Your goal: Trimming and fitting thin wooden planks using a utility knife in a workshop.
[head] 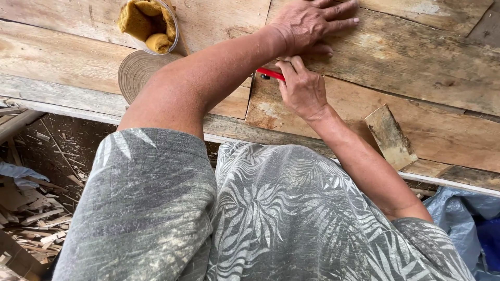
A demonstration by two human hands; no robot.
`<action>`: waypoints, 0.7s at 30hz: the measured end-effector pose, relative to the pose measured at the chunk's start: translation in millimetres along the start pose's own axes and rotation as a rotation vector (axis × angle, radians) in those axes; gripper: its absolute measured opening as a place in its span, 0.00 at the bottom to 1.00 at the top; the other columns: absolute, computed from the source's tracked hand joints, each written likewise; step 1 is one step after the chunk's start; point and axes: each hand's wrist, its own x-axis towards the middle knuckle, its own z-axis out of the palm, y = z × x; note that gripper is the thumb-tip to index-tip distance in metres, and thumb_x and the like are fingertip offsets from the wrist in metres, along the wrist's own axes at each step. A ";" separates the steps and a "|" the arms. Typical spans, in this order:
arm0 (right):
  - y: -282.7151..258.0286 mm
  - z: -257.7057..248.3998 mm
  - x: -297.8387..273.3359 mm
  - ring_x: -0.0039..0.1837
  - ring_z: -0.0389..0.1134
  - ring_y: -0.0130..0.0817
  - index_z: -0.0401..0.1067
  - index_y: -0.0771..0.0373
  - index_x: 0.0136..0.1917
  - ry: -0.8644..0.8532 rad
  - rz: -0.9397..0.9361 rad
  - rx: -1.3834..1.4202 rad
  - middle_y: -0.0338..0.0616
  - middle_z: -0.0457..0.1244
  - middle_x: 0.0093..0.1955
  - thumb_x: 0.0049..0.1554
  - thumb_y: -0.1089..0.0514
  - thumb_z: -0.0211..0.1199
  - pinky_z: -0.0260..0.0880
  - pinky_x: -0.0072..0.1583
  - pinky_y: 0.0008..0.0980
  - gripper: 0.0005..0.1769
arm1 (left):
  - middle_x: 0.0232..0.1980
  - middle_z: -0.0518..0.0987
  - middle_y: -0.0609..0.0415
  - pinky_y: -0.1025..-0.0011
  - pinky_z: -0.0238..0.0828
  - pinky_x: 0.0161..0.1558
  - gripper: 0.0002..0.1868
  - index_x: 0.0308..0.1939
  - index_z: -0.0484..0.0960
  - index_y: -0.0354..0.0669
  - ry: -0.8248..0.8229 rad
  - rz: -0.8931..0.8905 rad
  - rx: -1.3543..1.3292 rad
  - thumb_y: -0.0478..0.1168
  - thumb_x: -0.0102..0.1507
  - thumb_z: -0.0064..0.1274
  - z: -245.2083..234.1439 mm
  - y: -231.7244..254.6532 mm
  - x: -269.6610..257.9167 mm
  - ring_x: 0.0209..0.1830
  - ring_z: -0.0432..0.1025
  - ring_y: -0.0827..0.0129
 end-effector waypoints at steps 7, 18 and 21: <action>2.7 4.0 -6.0 0.38 0.66 0.32 0.72 0.61 0.44 0.070 -0.092 0.004 0.40 0.64 0.49 0.54 0.71 0.60 0.63 0.39 0.28 0.07 | 0.83 0.48 0.42 0.52 0.48 0.75 0.42 0.83 0.54 0.46 -0.028 0.007 -0.031 0.60 0.74 0.56 -11.0 3.1 -1.2 0.81 0.52 0.45; 9.2 -28.0 -67.4 0.43 0.70 0.41 0.71 0.68 0.49 -0.060 -0.164 0.167 0.52 0.67 0.47 0.68 0.64 0.55 0.74 0.45 0.34 0.06 | 0.82 0.54 0.44 0.50 0.53 0.71 0.40 0.83 0.55 0.49 0.016 0.009 0.037 0.63 0.75 0.50 -10.6 7.6 -3.7 0.79 0.54 0.46; 24.5 -21.9 -104.8 0.45 0.72 0.45 0.70 0.71 0.49 -0.038 -0.131 0.191 0.57 0.67 0.48 0.69 0.63 0.53 0.78 0.50 0.37 0.10 | 0.83 0.52 0.46 0.50 0.55 0.70 0.40 0.84 0.51 0.52 -0.026 -0.025 0.029 0.64 0.76 0.47 -14.7 9.6 -2.5 0.79 0.53 0.46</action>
